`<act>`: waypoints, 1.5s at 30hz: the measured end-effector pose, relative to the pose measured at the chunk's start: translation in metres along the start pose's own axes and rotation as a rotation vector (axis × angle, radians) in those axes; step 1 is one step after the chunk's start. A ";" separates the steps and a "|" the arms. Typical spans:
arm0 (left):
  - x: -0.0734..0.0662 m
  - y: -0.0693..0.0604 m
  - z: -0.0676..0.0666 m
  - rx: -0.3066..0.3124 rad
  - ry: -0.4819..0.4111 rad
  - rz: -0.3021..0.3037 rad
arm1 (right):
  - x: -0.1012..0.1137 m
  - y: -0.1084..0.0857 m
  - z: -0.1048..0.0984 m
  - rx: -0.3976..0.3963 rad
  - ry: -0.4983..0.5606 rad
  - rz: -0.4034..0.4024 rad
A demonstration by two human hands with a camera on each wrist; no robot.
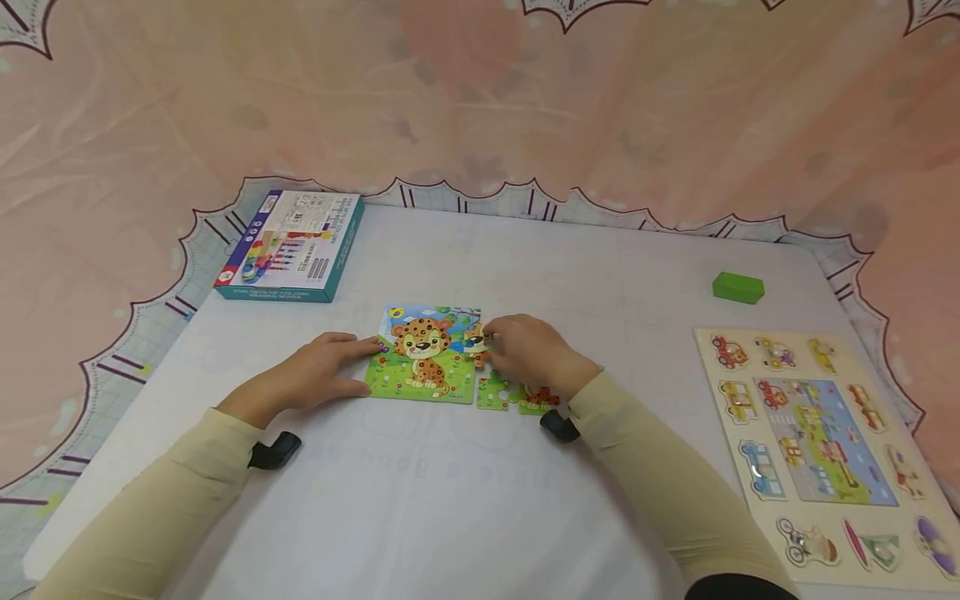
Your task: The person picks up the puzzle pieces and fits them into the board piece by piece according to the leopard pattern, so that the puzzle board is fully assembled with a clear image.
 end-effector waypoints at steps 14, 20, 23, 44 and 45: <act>0.000 0.001 0.001 0.005 -0.001 -0.016 | 0.012 0.010 0.006 -0.004 0.021 -0.017; -0.001 0.001 0.000 0.005 0.002 -0.010 | 0.016 0.013 0.006 -0.002 0.005 -0.029; -0.001 0.000 0.000 0.008 0.003 -0.013 | 0.018 0.014 0.008 0.000 0.003 -0.028; -0.002 0.000 0.000 0.003 0.003 -0.004 | 0.031 0.023 0.015 -0.003 -0.034 -0.043; -0.002 0.000 -0.001 0.003 0.004 -0.003 | 0.031 0.024 0.015 0.000 -0.036 -0.041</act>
Point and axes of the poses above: each hand's wrist, its own y-axis towards the middle knuckle, its own z-axis out of the palm, x = y × z, the point moved 2 cm from there along y, towards the middle knuckle, and after that the axes turned 4 degrees about -x, right-handed, at the moved point
